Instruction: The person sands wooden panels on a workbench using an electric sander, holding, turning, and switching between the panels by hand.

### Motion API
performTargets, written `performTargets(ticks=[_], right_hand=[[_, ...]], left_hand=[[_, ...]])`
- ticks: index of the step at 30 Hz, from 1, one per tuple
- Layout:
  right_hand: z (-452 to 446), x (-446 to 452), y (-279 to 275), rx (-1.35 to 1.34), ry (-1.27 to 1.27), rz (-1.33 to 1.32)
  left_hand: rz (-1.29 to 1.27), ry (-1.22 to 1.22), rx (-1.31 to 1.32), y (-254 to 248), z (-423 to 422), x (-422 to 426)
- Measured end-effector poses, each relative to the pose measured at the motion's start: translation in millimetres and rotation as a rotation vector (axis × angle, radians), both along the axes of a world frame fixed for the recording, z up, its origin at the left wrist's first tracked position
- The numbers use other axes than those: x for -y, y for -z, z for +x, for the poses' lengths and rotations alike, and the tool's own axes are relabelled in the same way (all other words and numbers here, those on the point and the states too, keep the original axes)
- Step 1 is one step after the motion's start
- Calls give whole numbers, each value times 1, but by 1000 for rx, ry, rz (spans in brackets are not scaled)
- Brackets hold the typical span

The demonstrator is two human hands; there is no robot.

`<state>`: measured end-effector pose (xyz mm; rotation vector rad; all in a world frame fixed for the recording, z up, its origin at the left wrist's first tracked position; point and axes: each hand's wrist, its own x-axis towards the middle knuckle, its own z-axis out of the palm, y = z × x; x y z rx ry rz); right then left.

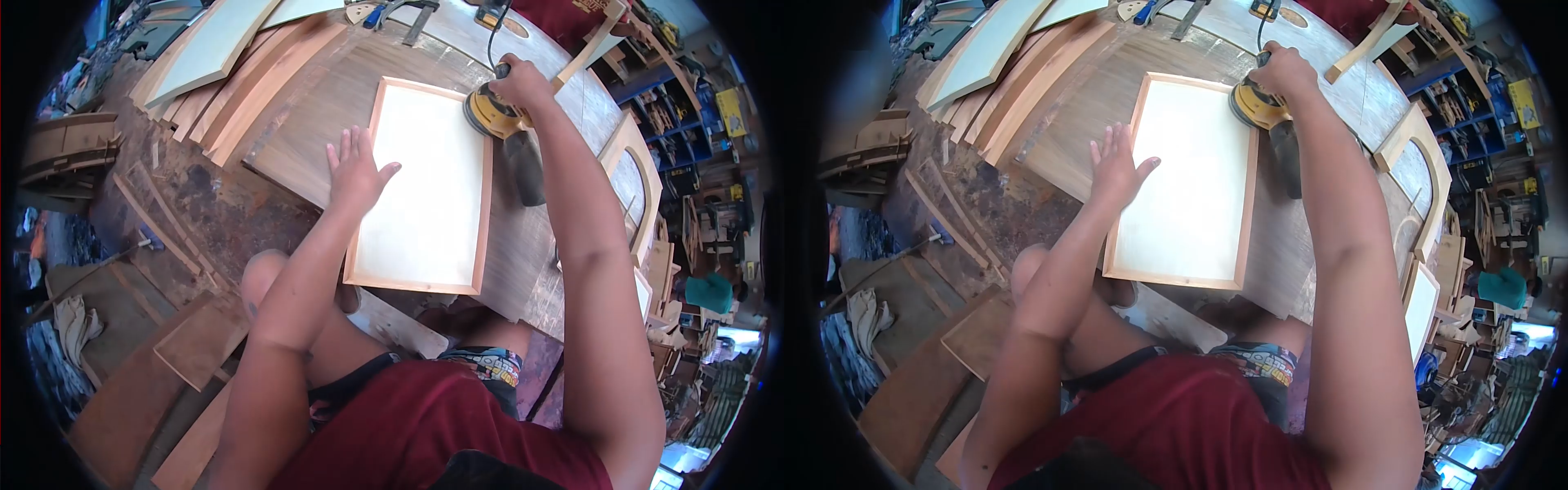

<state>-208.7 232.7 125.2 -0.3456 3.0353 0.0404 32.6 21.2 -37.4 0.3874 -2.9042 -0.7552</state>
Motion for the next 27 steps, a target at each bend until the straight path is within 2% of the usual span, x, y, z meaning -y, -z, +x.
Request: performTargets(ticks=[7, 18, 20, 27], right_hand=[[-46, 6, 4, -19, -54, 15], [-34, 97, 6, -16, -279, -35], [-23, 119, 7, -95, -335, -36], [-11, 166, -3, -5, -368, -36]], left_hand=[[32, 31, 15, -8, -1, 1], [23, 49, -16, -3, -2, 2], [31, 48, -34, -3, -2, 2], [54, 25, -17, -8, -8, 0]])
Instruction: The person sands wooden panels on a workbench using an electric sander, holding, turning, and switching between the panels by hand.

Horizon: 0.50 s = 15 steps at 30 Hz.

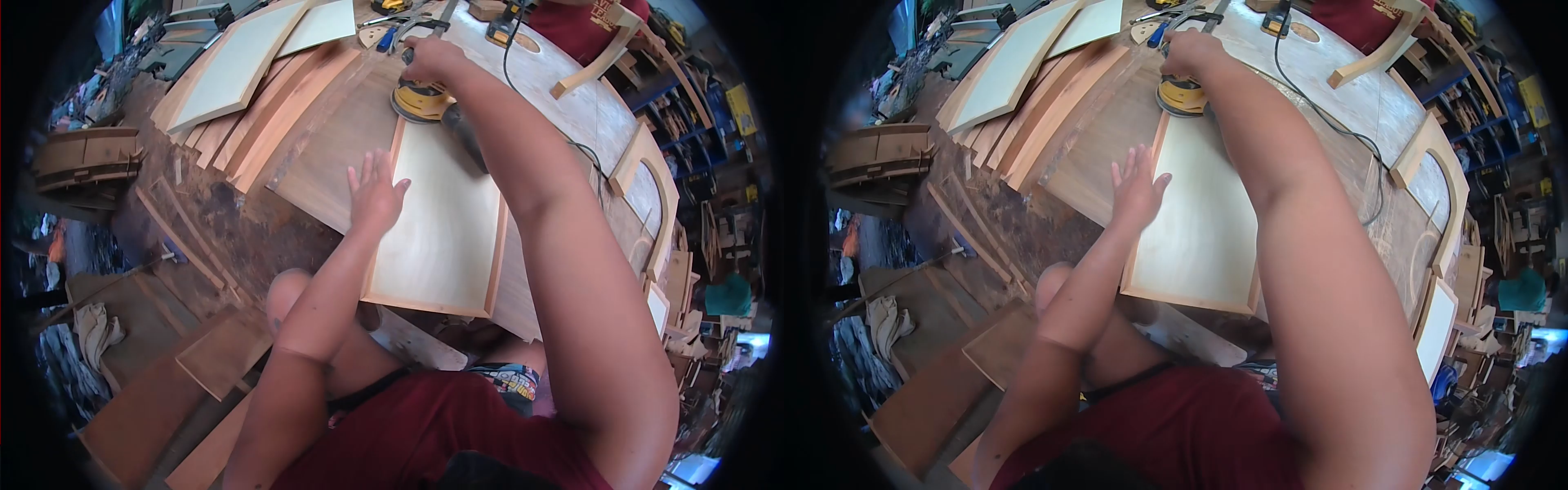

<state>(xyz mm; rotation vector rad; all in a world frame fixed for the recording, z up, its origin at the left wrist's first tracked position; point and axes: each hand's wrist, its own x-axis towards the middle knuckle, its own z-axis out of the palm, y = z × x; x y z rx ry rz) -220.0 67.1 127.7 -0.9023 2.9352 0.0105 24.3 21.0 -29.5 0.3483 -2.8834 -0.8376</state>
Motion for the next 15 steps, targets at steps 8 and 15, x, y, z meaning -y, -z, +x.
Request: performTargets(ticks=[8, 15], right_hand=[[-11, -133, -3, 49, 147, -191], [106, -301, -34, -115, 256, -223]], left_hand=[[-45, -103, 41, 4, -13, 8], [107, -377, -163, 21, -9, 26]])
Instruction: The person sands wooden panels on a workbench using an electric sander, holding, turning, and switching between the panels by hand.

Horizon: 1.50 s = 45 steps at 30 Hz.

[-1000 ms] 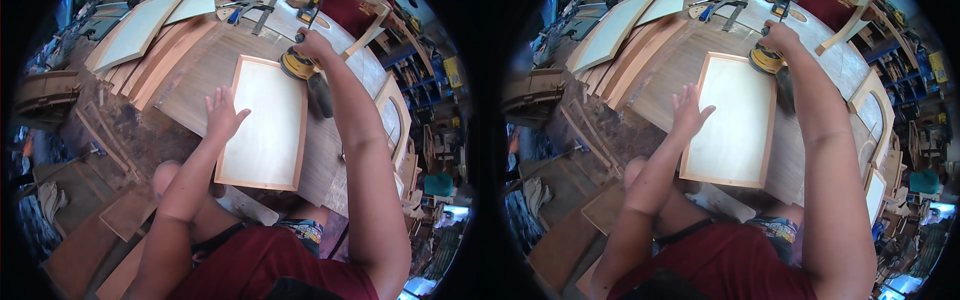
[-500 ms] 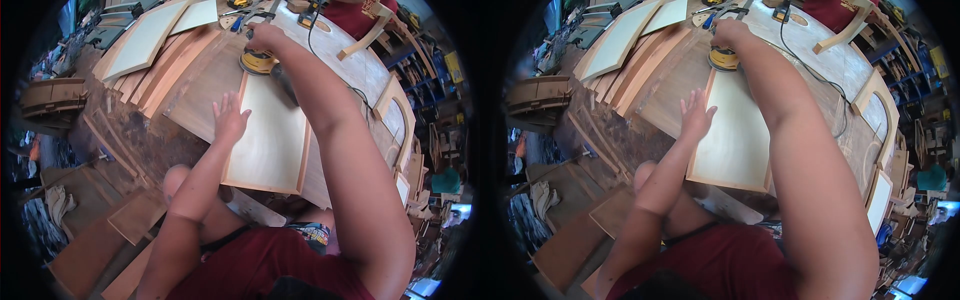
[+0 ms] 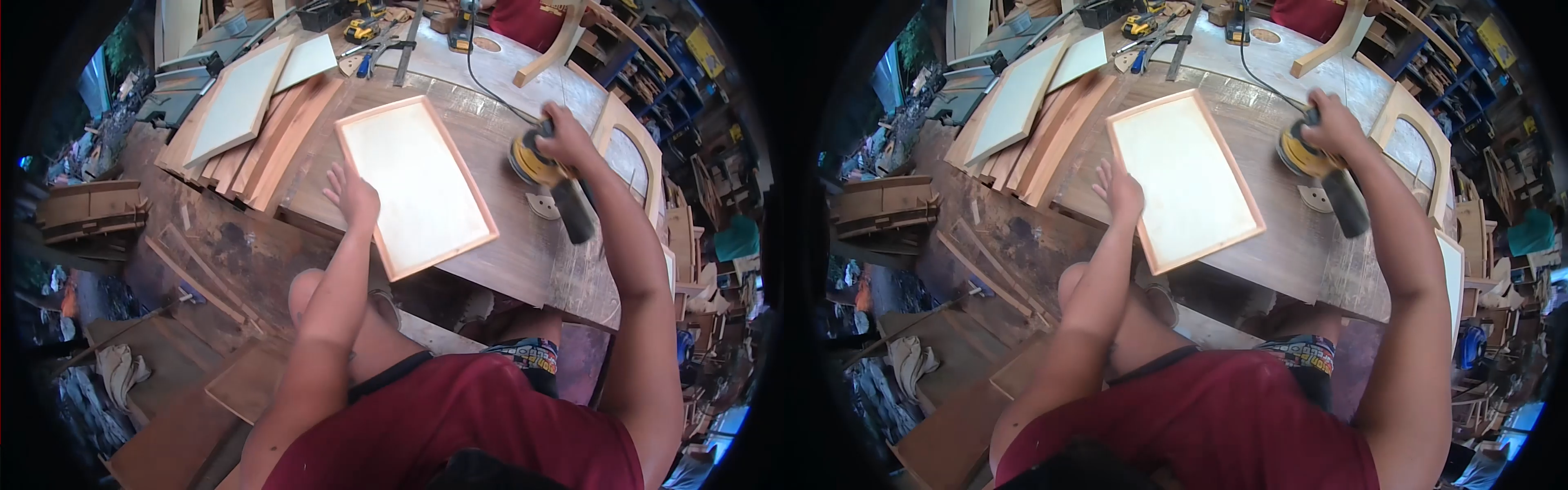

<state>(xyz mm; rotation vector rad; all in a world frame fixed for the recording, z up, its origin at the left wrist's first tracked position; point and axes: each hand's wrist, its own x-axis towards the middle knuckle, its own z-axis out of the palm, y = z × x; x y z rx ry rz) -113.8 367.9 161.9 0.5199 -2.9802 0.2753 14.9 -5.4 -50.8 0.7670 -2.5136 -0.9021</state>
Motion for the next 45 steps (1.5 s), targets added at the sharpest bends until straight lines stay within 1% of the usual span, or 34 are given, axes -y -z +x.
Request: performTargets(ticks=[1, 3, 4, 6, 7, 8, 10, 11, 12, 14, 15, 16, 18, 19, 22, 25, 28, 30, 33, 37, 41, 43, 44, 45], right_hand=[[21, -15, -1, 8, 10, -16], [56, -43, 5, -32, -2, -85], [68, -54, 9, -38, -8, -94], [89, -72, 18, 65, -1, -160], [102, -73, 19, 98, 43, -208], [108, -75, 22, 105, 35, -211], [119, -77, 28, 148, 108, -198], [121, -77, 29, 151, 97, -202], [121, -76, 31, 161, 120, -155], [124, -78, 36, 172, 140, -107], [124, -78, 40, 175, 182, -76], [123, -77, 42, 177, 223, -45], [119, -79, 44, 179, 245, -72], [119, -80, 47, 189, 277, -99], [113, -77, 52, 201, 256, -54], [110, -70, 50, 214, 285, -27], [106, -70, 53, 198, 301, -16], [103, -73, 57, 172, 316, -36], [96, -78, 59, 144, 338, -25], [94, -82, 59, 111, 323, -32], [94, -79, 61, 146, 345, -50], [89, -82, 66, 85, 283, -15], [89, -82, 65, 86, 265, -12], [94, -76, 60, 74, 295, -6]], left_hand=[[-14, -1, -7, 3, 6, -1], [-35, 110, 40, 4, 27, -7], [-44, 104, 34, -7, 39, -9], [-83, 375, 314, -46, 75, -17], [-221, 414, 332, -61, 94, -23], [-222, 407, 339, -61, 107, -24], [-285, 713, 201, -61, 134, -25], [-378, 711, -34, -50, 135, -27], [-384, 705, -30, -40, 132, -28], [-462, 774, -149, -38, 123, -43], [-481, 792, -256, -37, 118, -53], [-482, 783, -257, -36, 114, -65], [-376, 730, -229, -33, 108, -88], [-370, 719, -222, -29, 103, -96], [-381, 653, -243, -28, 79, -116], [-316, 617, -259, -30, 69, -127], [-274, 644, -214, -32, 68, -126], [-287, 700, -186, -30, 72, -124], [-332, 709, -135, -33, 75, -124], [-296, 699, -251, -27, 77, -123], [-277, 751, -262, -26, 79, -117], [-221, 752, -185, -28, 78, -118], [-197, 731, -287, -23, 76, -120], [-177, 744, -281, -24, 77, -120]])
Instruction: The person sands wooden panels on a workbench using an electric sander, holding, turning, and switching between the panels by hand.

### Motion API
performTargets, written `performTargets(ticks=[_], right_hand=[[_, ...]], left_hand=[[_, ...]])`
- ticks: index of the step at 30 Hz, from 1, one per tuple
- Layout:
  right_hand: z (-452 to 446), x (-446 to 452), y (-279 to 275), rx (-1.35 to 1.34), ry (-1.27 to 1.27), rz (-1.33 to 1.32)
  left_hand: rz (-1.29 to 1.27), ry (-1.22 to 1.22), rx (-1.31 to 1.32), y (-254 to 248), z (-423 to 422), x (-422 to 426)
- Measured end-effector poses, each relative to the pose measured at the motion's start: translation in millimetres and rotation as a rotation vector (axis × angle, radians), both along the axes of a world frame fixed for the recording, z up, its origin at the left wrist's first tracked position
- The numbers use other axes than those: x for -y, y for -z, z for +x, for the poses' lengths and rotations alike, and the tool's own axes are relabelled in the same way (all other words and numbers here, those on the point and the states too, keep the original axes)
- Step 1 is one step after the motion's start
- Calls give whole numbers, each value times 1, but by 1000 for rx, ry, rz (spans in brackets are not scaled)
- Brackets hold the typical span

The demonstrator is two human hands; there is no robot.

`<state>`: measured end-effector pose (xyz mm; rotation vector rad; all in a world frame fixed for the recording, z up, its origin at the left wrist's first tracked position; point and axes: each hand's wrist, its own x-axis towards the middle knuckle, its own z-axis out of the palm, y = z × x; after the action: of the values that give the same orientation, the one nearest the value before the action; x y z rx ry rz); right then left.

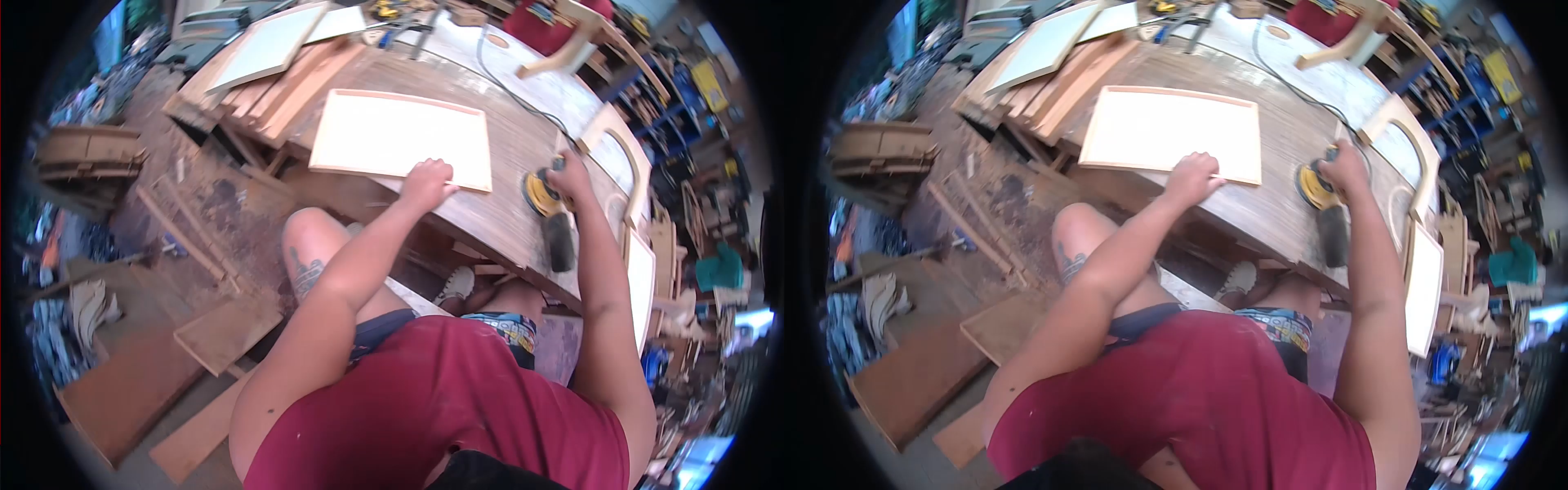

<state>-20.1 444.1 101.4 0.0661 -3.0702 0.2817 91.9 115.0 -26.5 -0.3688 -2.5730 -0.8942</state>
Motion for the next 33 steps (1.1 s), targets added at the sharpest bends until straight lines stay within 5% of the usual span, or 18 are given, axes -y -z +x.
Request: performTargets(ticks=[33], right_hand=[[-14, 53, 3, 23, -27, 12]], left_hand=[[-92, -46, -40, -6, -4, -32]])
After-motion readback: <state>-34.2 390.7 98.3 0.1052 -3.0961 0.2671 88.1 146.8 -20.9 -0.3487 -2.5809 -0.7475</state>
